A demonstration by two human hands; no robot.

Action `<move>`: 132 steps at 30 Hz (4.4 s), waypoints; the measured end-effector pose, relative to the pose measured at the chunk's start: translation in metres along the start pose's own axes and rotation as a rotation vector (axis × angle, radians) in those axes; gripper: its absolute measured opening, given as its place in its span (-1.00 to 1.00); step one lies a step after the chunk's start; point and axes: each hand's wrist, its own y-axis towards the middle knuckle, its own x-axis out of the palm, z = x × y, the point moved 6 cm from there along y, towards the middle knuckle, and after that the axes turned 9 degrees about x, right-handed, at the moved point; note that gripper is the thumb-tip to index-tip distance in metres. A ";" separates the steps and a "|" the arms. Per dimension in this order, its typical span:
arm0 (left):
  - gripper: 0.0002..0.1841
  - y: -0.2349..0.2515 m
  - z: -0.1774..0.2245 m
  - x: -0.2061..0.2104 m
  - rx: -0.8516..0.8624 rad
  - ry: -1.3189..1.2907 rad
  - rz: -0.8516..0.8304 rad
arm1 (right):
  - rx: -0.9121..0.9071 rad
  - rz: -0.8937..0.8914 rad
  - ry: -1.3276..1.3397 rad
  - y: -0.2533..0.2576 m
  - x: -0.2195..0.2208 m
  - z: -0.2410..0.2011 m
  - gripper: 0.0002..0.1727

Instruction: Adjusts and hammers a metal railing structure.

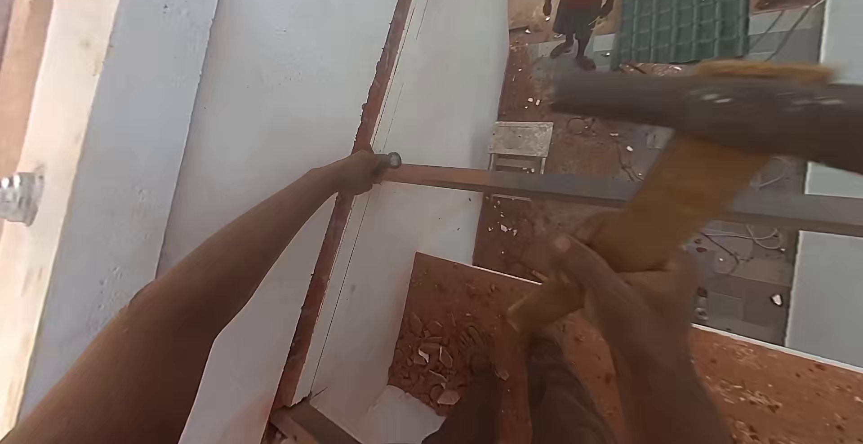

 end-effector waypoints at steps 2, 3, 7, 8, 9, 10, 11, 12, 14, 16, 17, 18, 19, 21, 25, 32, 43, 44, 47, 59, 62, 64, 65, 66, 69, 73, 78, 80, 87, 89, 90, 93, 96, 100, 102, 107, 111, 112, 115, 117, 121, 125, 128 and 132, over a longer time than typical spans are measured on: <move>-0.93 0.000 0.001 0.001 0.041 0.002 0.019 | -0.369 0.108 0.226 0.011 -0.014 -0.050 -0.87; -0.94 0.000 0.001 -0.001 0.064 0.004 0.036 | -0.456 0.148 0.327 0.016 -0.003 -0.059 -0.84; -0.94 0.001 -0.003 -0.004 0.075 0.016 0.045 | 0.046 -0.051 -0.050 0.014 0.097 0.060 -0.78; -0.94 -0.001 -0.009 -0.006 0.062 0.021 0.056 | 0.355 -0.231 -0.293 0.019 0.109 0.098 -0.82; -0.93 -0.008 -0.013 0.001 0.027 0.009 0.045 | 0.608 -0.374 -0.456 0.009 0.109 0.123 -0.84; -0.90 -0.018 -0.014 0.010 -0.006 0.003 0.033 | 0.720 -0.429 -0.514 0.000 0.098 0.133 -0.82; -0.88 -0.018 -0.020 -0.002 -0.027 0.009 0.072 | 0.707 -0.427 -0.511 0.006 0.085 0.125 -0.81; -0.87 -0.020 -0.026 -0.014 -0.024 0.006 0.120 | 0.625 -0.380 -0.474 0.005 0.073 0.110 -0.83; -0.89 -0.034 -0.034 -0.011 0.013 -0.058 0.197 | 0.392 -0.228 -0.351 -0.017 0.048 0.077 -0.85; -0.91 -0.047 -0.039 -0.009 0.022 -0.128 0.293 | 0.162 -0.109 -0.182 -0.025 0.034 0.052 -0.80; -0.90 -0.051 -0.041 -0.022 0.019 -0.134 0.352 | 0.086 -0.079 -0.116 -0.025 0.031 0.047 -0.79; -0.89 -0.057 -0.039 -0.030 0.033 -0.136 0.404 | 0.057 -0.053 -0.087 -0.029 0.029 0.047 -0.78; -0.89 -0.063 -0.037 -0.035 0.061 -0.137 0.437 | 0.057 -0.030 -0.095 -0.035 0.026 0.052 -0.77; -0.91 -0.064 -0.031 -0.036 0.117 -0.128 0.447 | 0.114 0.001 -0.152 -0.049 0.023 0.069 -0.75; -0.93 -0.048 -0.013 -0.019 0.114 -0.040 0.272 | 0.318 0.007 -0.220 -0.076 0.025 0.110 -0.77; -0.92 -0.010 0.003 0.004 -0.013 -0.015 0.044 | 0.365 -0.059 -0.247 -0.093 0.021 0.112 -0.77; -0.89 -0.005 0.000 0.011 0.011 -0.012 -0.030 | 0.091 -0.074 -0.032 0.006 0.102 0.069 -0.80; -0.90 -0.003 -0.002 0.013 0.017 -0.009 -0.033 | 0.394 -0.228 -0.257 0.010 0.108 0.101 -0.82; -0.93 -0.014 -0.002 0.019 -0.005 -0.031 -0.010 | 0.709 -0.348 -0.532 0.009 0.082 0.132 -0.87; -0.90 -0.047 -0.003 0.007 0.008 -0.038 0.144 | 0.735 -0.142 -0.321 -0.066 0.036 0.149 -0.81; -0.89 -0.042 0.007 0.020 -0.008 -0.026 0.006 | 0.553 -0.122 -0.276 -0.072 0.028 0.114 -0.78; -0.90 -0.038 0.007 0.023 0.004 -0.037 -0.017 | 0.199 -0.096 -0.124 -0.063 0.018 0.059 -0.78; -0.90 -0.036 0.006 0.023 0.004 -0.048 -0.017 | 0.008 -0.096 -0.032 -0.054 0.012 0.027 -0.82; -0.91 -0.033 0.004 0.023 0.000 -0.061 -0.022 | -0.181 -0.076 0.042 -0.044 0.003 -0.004 -0.85; -0.91 -0.028 0.005 0.025 -0.003 -0.081 -0.045 | -0.570 0.072 0.268 -0.018 -0.007 -0.057 -0.79; -0.91 -0.022 0.006 0.021 0.004 -0.064 -0.067 | -0.099 -0.032 0.122 -0.014 0.083 0.040 -0.78; -0.90 -0.034 -0.009 0.027 0.039 -0.060 0.038 | 0.777 -0.360 -0.691 -0.012 0.065 0.143 -0.88; -0.90 -0.057 -0.012 0.033 0.011 -0.108 0.133 | 0.876 -0.305 -0.681 -0.052 0.036 0.156 -0.82; -0.97 -0.163 0.017 0.063 -0.122 -0.541 0.938 | 1.171 -0.241 -0.560 -0.142 -0.008 0.213 -0.78; -0.92 -0.170 0.037 0.111 -0.288 -0.791 1.103 | 1.202 -0.250 -0.491 -0.161 0.002 0.221 -0.75; -0.89 -0.168 0.047 0.140 -0.422 -0.915 1.099 | 1.199 -0.272 -0.469 -0.168 0.010 0.222 -0.72; -0.75 -0.148 0.089 0.228 -0.764 -1.277 0.820 | 1.166 -0.394 -0.496 -0.180 0.043 0.210 -0.70; -0.57 -0.133 0.134 0.278 -0.815 -1.568 0.527 | 1.110 -0.537 -0.566 -0.191 0.078 0.197 -0.62; -0.54 -0.136 0.144 0.287 -0.764 -1.611 0.455 | 1.124 -0.599 -0.537 -0.214 0.086 0.202 -0.62; -0.55 -0.144 0.122 0.274 -0.754 -1.427 0.564 | 1.197 -0.558 -0.495 -0.229 0.073 0.214 -0.63; -0.48 -0.111 0.077 0.175 -0.178 -0.715 0.916 | 1.368 -0.270 -0.371 -0.263 0.020 0.269 -0.72; -0.41 -0.034 0.067 0.112 0.504 0.109 0.764 | 1.471 -0.213 -0.382 -0.273 -0.012 0.301 -0.77; -0.41 -0.017 0.054 0.111 0.543 0.251 0.694 | 1.488 -0.202 -0.380 -0.274 -0.017 0.304 -0.77; -0.43 0.003 0.014 0.146 0.507 0.433 0.349 | 1.508 -0.157 -0.354 -0.270 -0.024 0.306 -0.78; -0.46 -0.015 0.001 0.194 0.449 0.407 0.152 | 1.499 -0.133 -0.325 -0.267 -0.024 0.305 -0.80; -0.40 -0.097 0.030 0.289 0.334 0.217 0.045 | 1.471 -0.102 -0.284 -0.263 -0.026 0.307 -0.82; -0.36 -0.162 0.095 0.282 0.471 -0.193 0.390 | 1.481 -0.093 -0.266 -0.262 -0.025 0.312 -0.81; -0.39 -0.144 0.102 0.220 0.608 -0.176 0.488 | 1.482 -0.083 -0.277 -0.265 -0.023 0.321 -0.80; -0.38 -0.092 0.042 0.177 0.610 0.108 0.572 | 1.513 -0.086 -0.328 -0.271 -0.024 0.326 -0.80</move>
